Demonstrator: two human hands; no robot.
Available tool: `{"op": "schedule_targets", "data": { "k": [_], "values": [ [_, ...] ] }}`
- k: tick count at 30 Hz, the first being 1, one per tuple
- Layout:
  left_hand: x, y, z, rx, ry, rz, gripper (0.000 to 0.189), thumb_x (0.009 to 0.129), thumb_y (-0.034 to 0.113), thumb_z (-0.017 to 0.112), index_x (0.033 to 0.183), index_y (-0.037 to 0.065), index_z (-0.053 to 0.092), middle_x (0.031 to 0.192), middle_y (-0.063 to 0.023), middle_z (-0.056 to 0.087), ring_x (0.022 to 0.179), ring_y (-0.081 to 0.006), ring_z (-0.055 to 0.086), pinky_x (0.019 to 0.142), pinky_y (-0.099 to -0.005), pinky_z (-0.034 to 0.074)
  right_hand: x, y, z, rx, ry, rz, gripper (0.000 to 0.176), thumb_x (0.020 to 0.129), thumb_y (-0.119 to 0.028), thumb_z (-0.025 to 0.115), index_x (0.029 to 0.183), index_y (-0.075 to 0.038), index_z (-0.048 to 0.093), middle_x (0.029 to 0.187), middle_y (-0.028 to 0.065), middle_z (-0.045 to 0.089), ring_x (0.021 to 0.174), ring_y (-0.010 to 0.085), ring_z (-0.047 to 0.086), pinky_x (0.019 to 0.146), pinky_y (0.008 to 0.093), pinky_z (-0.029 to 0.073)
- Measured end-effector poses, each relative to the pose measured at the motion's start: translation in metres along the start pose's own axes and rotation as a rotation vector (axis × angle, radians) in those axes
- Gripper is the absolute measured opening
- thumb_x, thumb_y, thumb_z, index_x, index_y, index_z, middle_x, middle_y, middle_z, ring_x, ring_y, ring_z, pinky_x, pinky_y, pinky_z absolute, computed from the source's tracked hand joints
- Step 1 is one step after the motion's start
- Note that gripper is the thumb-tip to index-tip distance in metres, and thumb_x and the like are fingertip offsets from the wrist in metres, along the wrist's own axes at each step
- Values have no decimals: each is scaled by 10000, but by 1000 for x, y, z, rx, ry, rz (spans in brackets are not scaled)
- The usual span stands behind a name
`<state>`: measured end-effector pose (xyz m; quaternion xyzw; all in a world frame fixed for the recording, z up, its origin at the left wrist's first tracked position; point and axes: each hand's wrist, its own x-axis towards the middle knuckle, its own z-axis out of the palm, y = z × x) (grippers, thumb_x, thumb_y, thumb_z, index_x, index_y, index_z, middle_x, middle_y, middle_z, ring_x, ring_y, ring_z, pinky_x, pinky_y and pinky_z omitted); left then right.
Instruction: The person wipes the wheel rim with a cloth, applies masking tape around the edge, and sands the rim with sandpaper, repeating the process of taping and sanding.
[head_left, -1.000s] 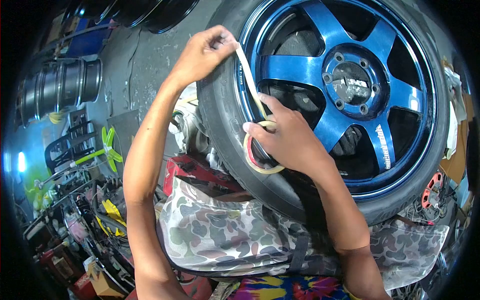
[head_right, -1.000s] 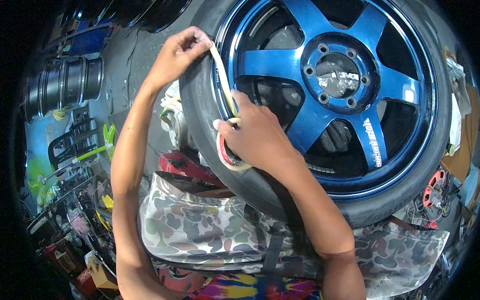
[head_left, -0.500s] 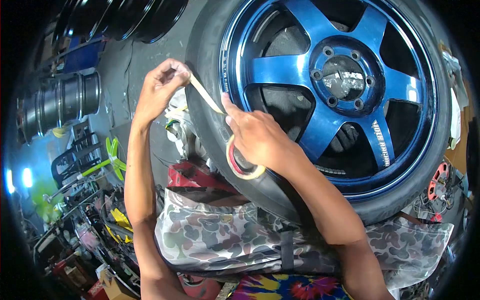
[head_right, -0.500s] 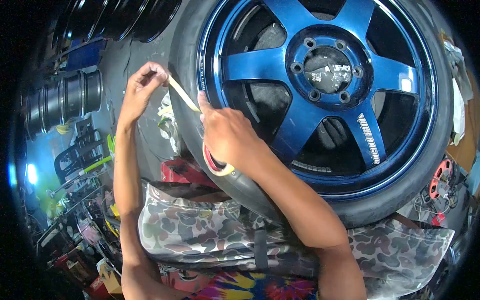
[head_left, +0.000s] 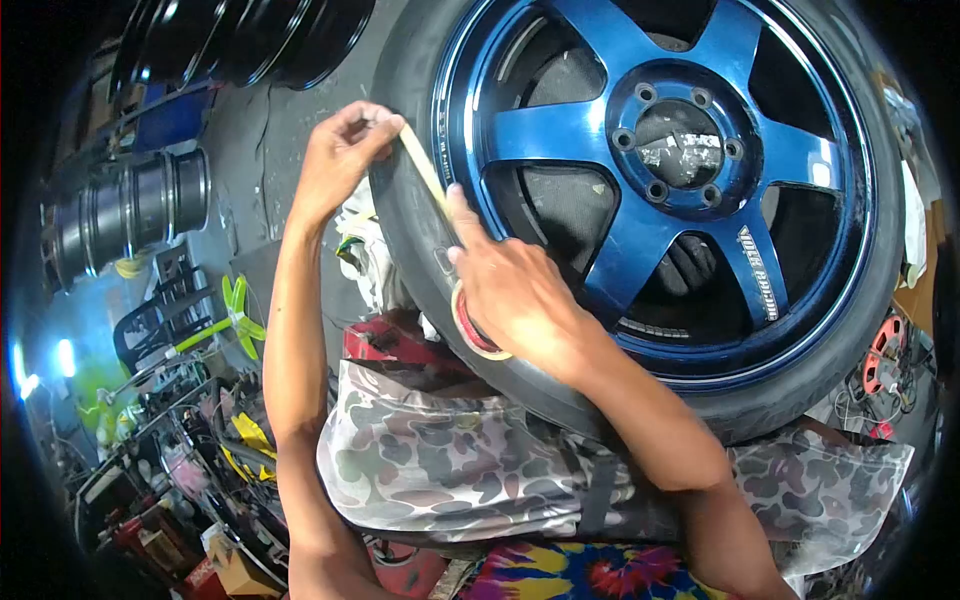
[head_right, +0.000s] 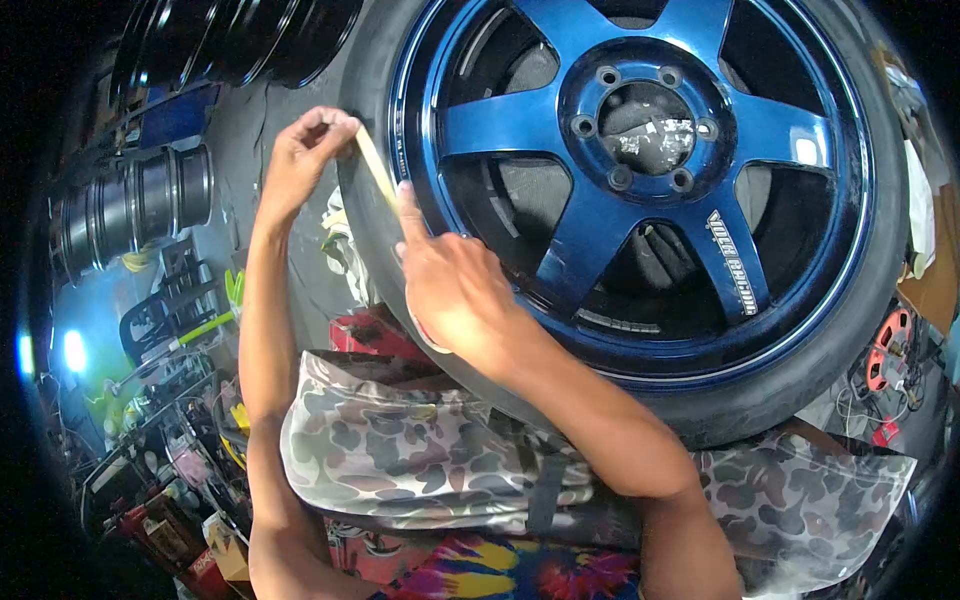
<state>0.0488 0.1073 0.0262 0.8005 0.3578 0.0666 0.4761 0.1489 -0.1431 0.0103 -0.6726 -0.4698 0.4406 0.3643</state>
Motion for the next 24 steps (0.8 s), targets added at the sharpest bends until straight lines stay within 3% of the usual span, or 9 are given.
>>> {"op": "schedule_targets", "data": {
  "k": [3,5,6,11,13,16,21,23,24],
  "values": [
    [2,7,11,205,-4,-18,158,1008,189,719,991,33,712,870,41,660,775,-33,554,716,-215,449,-13,2,-6,115,176,32,583,1032,-144,564,1577,-28,392,787,320,662,747,502,673,723,561,518],
    [6,12,13,243,-14,-11,153,1003,179,722,985,27,710,869,40,661,780,-32,557,723,-216,455,-15,10,-5,131,250,-97,573,1022,-120,595,1571,-101,433,798,291,666,754,508,657,708,554,509],
    [8,13,14,283,-18,-6,148,998,168,724,979,22,707,868,39,661,785,-31,559,730,-217,460,-14,13,-4,172,277,-115,511,1018,-108,601,1521,-97,511,828,283,668,773,510,653,706,539,515],
    [21,17,30,411,-46,152,176,971,175,745,978,7,693,860,13,668,794,-49,561,756,-239,482,-15,18,-15,131,212,-69,409,1012,-129,618,1414,-50,621,850,326,638,798,496,657,731,518,524],
    [25,22,36,472,-29,202,248,922,219,755,988,-13,693,816,-117,672,700,-197,585,711,-357,501,-13,20,-14,79,199,-67,415,1012,-139,620,1405,-8,614,835,334,632,793,498,654,729,522,523],
    [28,25,38,513,-43,271,223,912,194,746,991,-8,694,880,-144,685,762,-294,649,742,-409,515,-8,6,-19,40,123,-20,451,1004,-181,632,1406,22,603,818,339,635,778,505,656,754,539,524],
    [25,21,31,539,-62,287,193,909,167,730,992,-4,695,899,-142,653,792,-313,638,758,-420,514,3,-5,-13,-64,38,-23,524,995,-237,645,1421,59,575,815,317,675,787,492,682,801,550,540],
    [24,21,31,567,-57,346,200,927,167,755,980,-10,678,851,-101,614,728,-216,576,697,-353,487,5,-10,-12,-148,2,-27,578,998,-256,640,1438,103,533,831,293,703,814,468,704,817,544,556],
    [24,19,31,566,-54,343,200,927,167,755,980,-10,678,851,-101,614,728,-216,576,697,-353,487,6,-12,-10,-149,-2,-29,578,998,-256,640,1438,103,533,831,293,703,814,468,704,817,544,556]
  ]
}}
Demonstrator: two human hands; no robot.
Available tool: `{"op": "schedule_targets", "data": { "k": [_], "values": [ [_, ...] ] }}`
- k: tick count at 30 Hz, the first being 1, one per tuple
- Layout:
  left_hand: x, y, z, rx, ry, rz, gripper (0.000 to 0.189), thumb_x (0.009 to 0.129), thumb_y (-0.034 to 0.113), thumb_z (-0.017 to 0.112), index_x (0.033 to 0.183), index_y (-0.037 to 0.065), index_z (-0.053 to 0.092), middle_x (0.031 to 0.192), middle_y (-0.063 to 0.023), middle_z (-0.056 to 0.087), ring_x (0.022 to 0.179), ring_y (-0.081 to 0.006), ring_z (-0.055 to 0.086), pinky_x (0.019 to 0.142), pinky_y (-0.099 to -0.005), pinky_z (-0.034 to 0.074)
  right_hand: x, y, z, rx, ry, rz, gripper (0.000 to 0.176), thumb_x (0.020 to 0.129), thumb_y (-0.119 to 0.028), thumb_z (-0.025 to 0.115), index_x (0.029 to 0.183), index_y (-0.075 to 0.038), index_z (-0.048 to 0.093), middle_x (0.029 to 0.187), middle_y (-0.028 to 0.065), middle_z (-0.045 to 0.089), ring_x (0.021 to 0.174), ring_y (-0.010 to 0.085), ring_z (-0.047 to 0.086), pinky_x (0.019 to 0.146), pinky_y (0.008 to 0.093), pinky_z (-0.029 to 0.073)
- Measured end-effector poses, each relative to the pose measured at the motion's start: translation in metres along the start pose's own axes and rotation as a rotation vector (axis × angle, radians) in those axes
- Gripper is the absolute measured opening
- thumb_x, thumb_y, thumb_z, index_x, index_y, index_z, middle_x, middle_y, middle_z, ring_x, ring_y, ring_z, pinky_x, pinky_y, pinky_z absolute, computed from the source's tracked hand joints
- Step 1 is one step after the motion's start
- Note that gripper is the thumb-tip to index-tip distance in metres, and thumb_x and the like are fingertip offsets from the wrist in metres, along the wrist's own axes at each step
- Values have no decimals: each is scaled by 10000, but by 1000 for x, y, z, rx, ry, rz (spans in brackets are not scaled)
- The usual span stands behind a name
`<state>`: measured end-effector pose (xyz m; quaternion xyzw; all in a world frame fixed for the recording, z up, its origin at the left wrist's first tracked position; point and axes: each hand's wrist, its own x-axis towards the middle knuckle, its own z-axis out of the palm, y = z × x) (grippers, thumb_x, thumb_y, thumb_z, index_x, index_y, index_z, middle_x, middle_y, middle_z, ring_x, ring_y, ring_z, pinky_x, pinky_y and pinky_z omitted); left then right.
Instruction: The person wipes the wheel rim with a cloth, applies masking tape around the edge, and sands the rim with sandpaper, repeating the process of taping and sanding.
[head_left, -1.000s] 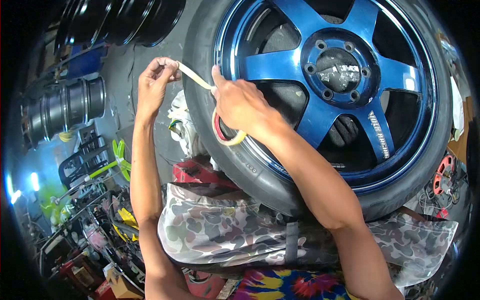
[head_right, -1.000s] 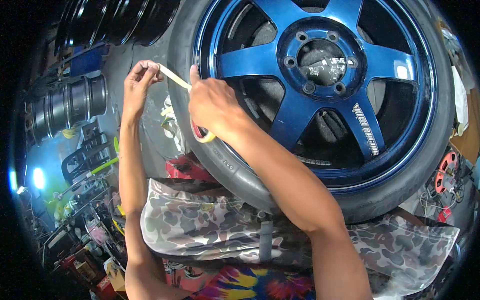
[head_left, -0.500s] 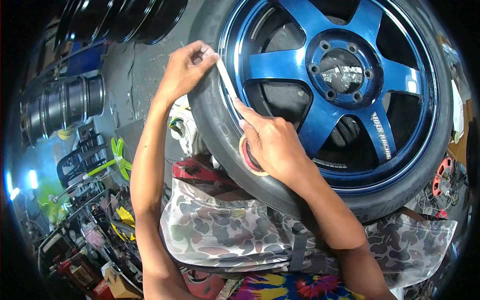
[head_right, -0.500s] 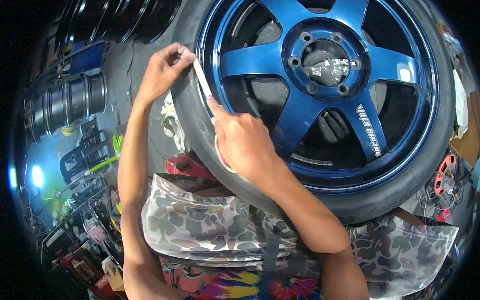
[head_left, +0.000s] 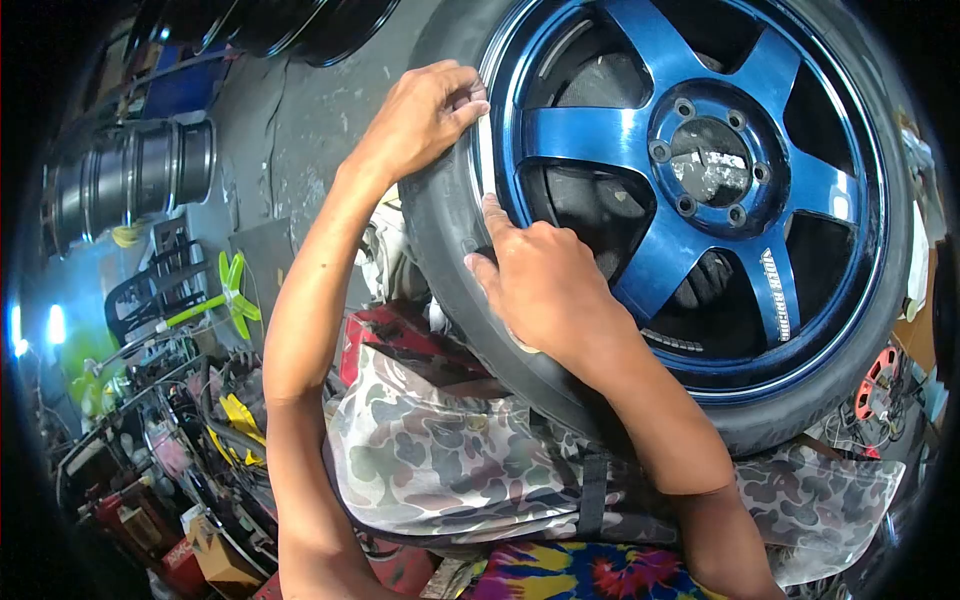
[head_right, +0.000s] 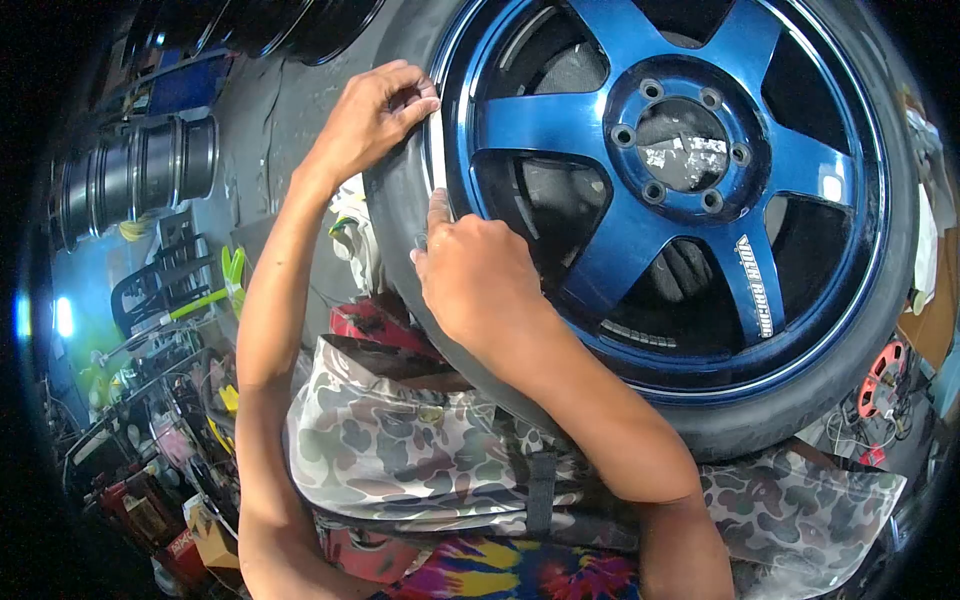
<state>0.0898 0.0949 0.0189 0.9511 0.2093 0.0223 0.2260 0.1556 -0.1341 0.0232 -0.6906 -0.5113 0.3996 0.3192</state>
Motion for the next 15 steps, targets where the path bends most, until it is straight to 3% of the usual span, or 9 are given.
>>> {"op": "schedule_targets", "data": {
  "k": [2,15],
  "values": [
    [0,-6,4,42,46,106,192,924,160,738,977,-10,669,851,-123,614,751,-252,607,704,-361,495,2,-4,2,-102,-15,-7,618,998,-267,638,1447,134,499,839,278,713,826,449,718,811,535,572],
    [-8,0,3,25,88,44,176,897,149,729,939,-14,676,850,-121,621,711,-256,604,684,-369,500,7,-9,-6,-114,-115,-19,665,985,-263,654,1448,175,465,835,284,717,825,446,729,803,521,589]
  ]
}}
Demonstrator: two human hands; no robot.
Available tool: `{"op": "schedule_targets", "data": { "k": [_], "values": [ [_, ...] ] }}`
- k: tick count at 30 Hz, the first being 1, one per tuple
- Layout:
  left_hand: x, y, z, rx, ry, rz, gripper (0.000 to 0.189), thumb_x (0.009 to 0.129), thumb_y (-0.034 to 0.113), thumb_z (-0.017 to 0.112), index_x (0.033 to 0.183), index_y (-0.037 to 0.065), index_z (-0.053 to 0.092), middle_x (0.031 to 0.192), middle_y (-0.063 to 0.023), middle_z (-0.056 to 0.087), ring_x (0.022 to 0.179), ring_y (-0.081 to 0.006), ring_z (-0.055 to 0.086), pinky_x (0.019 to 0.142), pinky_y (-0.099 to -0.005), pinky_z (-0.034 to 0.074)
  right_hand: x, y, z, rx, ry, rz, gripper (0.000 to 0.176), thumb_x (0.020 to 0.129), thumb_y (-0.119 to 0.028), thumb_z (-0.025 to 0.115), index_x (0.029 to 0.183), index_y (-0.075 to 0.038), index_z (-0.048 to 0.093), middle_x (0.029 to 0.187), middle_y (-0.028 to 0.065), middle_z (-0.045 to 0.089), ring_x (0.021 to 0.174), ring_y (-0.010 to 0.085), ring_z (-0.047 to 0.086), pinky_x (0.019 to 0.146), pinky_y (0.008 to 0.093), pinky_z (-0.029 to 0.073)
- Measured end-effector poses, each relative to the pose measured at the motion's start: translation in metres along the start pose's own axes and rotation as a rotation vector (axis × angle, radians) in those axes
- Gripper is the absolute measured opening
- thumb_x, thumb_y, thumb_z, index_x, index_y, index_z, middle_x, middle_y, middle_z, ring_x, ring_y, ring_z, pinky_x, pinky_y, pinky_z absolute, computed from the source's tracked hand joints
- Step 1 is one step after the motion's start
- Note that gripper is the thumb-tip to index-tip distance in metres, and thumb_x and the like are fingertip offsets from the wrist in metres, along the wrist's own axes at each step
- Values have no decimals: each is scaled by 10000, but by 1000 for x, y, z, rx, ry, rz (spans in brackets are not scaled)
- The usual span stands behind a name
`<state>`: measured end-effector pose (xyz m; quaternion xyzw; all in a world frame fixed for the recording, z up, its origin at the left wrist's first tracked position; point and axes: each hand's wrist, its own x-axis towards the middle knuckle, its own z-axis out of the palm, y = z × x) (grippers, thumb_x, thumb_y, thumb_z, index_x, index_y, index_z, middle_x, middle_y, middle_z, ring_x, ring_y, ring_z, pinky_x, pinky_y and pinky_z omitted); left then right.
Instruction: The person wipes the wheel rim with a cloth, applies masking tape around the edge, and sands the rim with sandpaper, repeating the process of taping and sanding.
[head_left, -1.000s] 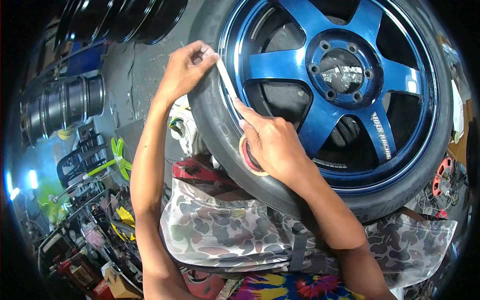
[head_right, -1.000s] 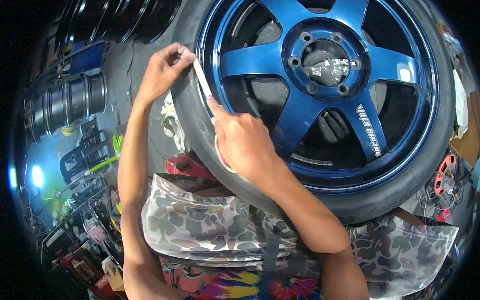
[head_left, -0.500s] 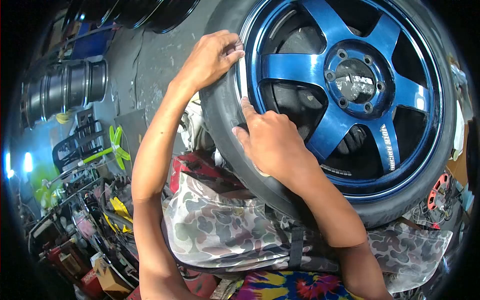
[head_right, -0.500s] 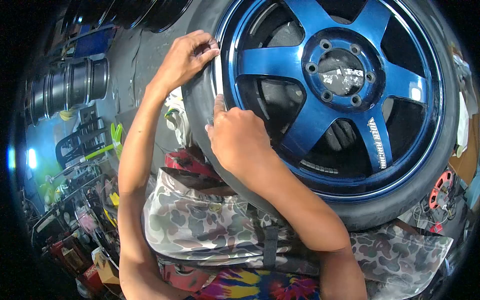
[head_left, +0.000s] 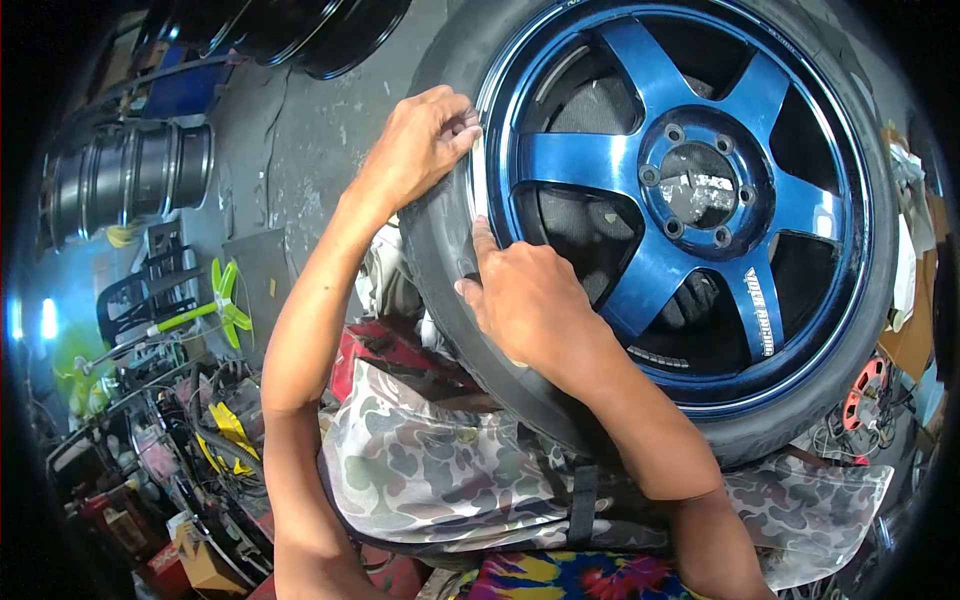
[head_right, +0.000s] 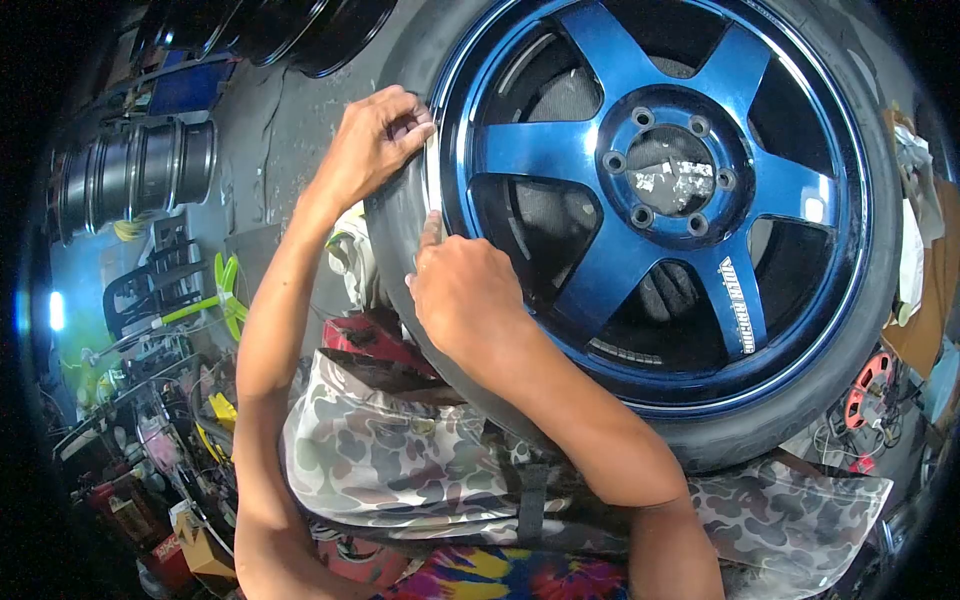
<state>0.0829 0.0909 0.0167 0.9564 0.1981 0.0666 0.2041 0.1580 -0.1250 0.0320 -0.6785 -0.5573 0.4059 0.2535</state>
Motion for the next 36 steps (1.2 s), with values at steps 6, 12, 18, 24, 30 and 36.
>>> {"op": "schedule_targets", "data": {
  "k": [6,12,18,24,30,36],
  "values": [
    [-5,1,1,-42,38,-10,176,904,160,729,930,-6,675,835,-109,603,692,-230,582,673,-351,492,0,3,2,-8,5,0,677,988,-272,652,1458,172,454,846,291,718,835,450,731,819,524,588],
    [-2,3,-2,-108,9,-85,176,880,160,710,928,-7,686,834,-115,599,713,-271,596,687,-388,498,1,6,6,-6,0,8,685,994,-292,643,1470,160,448,871,297,722,859,461,728,847,530,585],
    [-2,-4,1,-81,12,-40,186,907,174,735,918,-1,673,823,-81,588,685,-189,558,661,-334,477,-1,6,5,-16,-2,-8,695,993,-299,643,1481,154,439,879,294,723,862,468,724,849,537,578],
    [-4,-4,8,-96,77,-25,188,913,173,726,940,-7,678,835,-85,591,691,-199,564,664,-341,482,-10,4,4,-8,28,-6,685,999,-294,633,1493,139,438,857,302,712,819,471,717,815,538,571],
    [-3,-1,6,-59,42,21,171,905,148,709,961,-10,680,858,-128,596,758,-285,608,709,-394,502,-6,5,3,-58,25,-26,674,993,-295,634,1475,143,460,822,295,705,790,469,711,774,531,572],
    [1,-4,8,-48,37,48,163,901,136,720,953,-14,682,838,-122,596,744,-273,609,702,-386,502,-5,0,-1,-97,-11,11,668,974,-272,659,1471,134,475,844,253,728,811,424,733,783,506,592]
  ]
}}
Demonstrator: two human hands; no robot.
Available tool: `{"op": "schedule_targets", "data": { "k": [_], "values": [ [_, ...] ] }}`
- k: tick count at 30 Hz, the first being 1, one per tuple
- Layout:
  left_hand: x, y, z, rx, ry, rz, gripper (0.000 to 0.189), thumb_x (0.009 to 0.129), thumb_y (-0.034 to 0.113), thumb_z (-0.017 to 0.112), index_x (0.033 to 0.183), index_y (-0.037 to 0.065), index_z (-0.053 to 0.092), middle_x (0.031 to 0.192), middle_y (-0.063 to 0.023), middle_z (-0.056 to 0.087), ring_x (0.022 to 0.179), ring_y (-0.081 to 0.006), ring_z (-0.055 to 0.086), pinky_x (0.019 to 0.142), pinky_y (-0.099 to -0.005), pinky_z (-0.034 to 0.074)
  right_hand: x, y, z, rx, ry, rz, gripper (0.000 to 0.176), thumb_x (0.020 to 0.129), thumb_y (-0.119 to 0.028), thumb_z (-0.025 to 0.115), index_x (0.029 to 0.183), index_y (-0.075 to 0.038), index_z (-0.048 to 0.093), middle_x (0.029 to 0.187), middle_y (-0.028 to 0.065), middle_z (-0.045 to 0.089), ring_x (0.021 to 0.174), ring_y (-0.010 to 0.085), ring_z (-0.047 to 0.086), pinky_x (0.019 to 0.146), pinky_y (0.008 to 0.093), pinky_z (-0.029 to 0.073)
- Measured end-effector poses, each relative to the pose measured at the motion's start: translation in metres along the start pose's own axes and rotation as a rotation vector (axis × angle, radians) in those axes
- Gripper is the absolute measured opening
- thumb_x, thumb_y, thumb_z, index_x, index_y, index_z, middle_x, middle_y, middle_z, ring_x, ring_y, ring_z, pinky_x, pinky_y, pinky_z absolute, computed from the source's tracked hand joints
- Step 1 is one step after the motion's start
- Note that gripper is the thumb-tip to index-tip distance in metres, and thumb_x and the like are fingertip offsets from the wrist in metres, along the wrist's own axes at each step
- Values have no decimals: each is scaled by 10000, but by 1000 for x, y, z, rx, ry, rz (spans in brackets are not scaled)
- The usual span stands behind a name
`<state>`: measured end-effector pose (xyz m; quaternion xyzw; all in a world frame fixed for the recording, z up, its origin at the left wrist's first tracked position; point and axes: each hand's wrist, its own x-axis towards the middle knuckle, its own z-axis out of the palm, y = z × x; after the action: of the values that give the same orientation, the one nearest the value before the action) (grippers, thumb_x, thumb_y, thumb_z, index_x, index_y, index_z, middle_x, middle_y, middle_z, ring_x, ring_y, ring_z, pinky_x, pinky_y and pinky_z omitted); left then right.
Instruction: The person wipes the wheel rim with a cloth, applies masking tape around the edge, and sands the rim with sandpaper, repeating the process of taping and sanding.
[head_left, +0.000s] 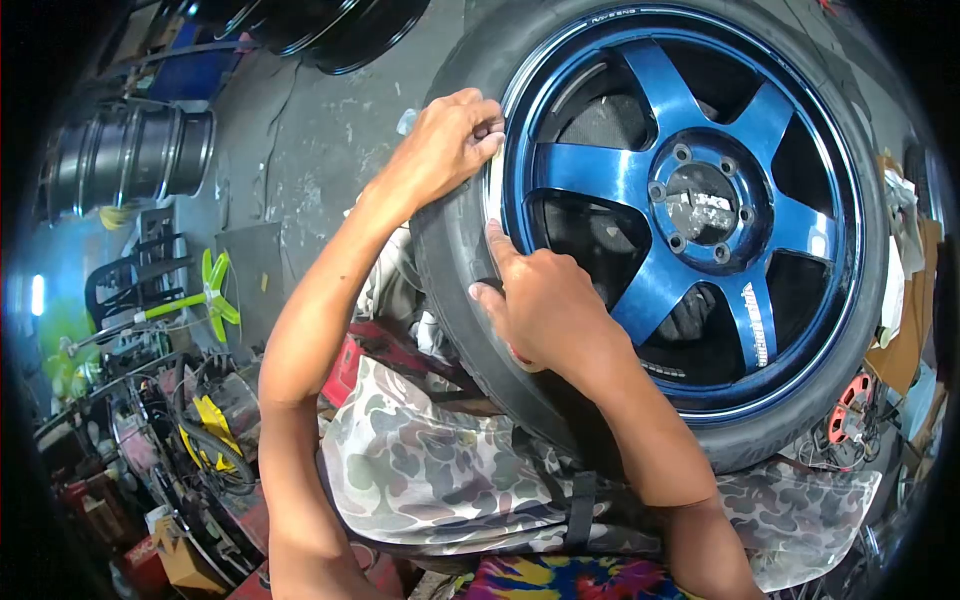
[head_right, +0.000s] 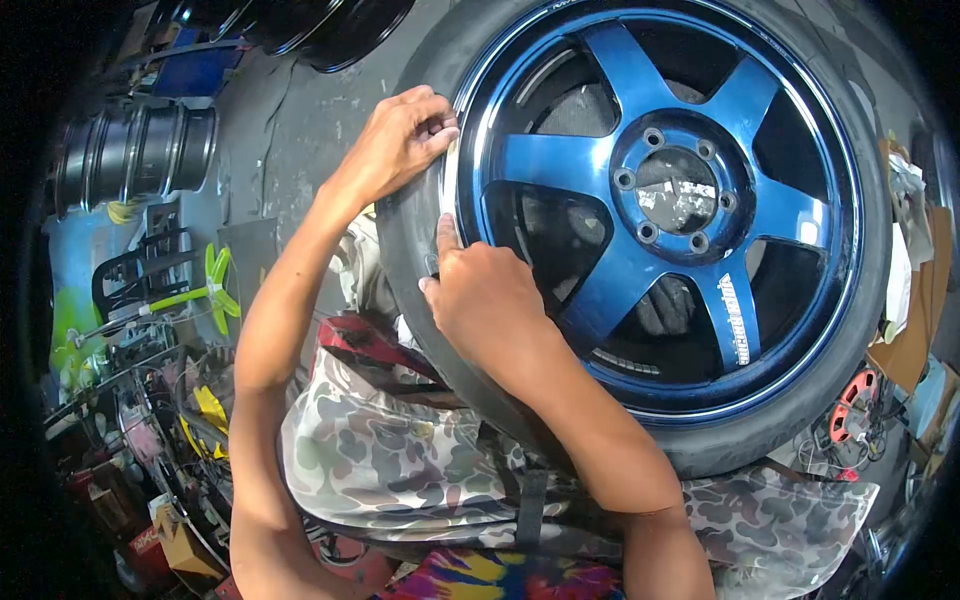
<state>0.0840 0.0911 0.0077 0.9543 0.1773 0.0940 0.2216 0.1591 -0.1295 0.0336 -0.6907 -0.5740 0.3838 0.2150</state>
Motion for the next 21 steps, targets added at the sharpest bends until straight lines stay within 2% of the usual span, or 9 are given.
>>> {"op": "schedule_targets", "data": {
  "k": [3,6,10,12,13,15,16,18,21],
  "values": [
    [1,0,-4,-103,-24,-83,165,903,143,726,936,-14,689,816,-96,582,708,-221,584,679,-357,491,-5,0,-4,-4,-40,44,678,979,-273,653,1486,132,456,861,259,729,836,427,732,800,518,589],
    [1,2,-5,-94,-16,-81,168,902,149,731,924,-14,695,807,-76,571,686,-184,556,664,-336,481,-8,0,-5,-5,-48,72,682,986,-272,644,1498,129,441,880,265,730,860,425,732,816,519,586],
    [1,1,-4,-91,-10,-50,173,904,152,728,932,-15,695,806,-80,570,687,-191,556,667,-341,483,-8,1,-7,-12,-54,81,684,988,-275,645,1500,128,438,907,272,730,882,426,730,837,518,581],
    [1,4,-6,-60,-19,-65,178,903,156,728,935,-16,695,805,-82,571,690,-191,561,668,-340,486,-7,7,-2,63,14,35,686,973,-304,678,1502,82,474,842,329,705,814,485,717,820,550,566],
    [2,6,-7,-60,-19,-65,178,903,156,728,935,-16,695,805,-82,571,690,-191,561,668,-340,486,-8,7,-2,63,14,35,686,973,-304,678,1502,82,474,842,329,705,814,485,717,820,550,566],
    [2,10,-9,-33,-54,-132,156,864,106,734,948,-25,713,847,-139,636,778,-266,652,738,-396,537,-8,8,-1,76,46,31,671,966,-286,690,1485,91,491,843,333,703,801,492,714,815,555,561],
    [2,8,-8,-33,-54,-133,156,864,106,734,948,-25,713,847,-139,636,778,-266,652,738,-396,537,-9,8,-1,76,45,32,671,966,-286,690,1485,91,491,843,333,703,801,492,714,815,555,561],
    [2,2,-7,-64,-32,-57,170,895,145,740,939,-15,701,801,-87,571,702,-194,576,676,-343,495,-9,11,-1,87,30,24,671,966,-289,690,1474,104,495,827,335,696,803,500,709,814,552,560],
    [4,-1,-9,-63,-65,-59,173,894,141,747,943,-19,701,816,-95,591,715,-200,597,684,-348,501,-9,12,3,118,75,-3,678,961,-281,691,1466,122,488,802,341,684,790,499,706,812,541,561]
  ]
}}
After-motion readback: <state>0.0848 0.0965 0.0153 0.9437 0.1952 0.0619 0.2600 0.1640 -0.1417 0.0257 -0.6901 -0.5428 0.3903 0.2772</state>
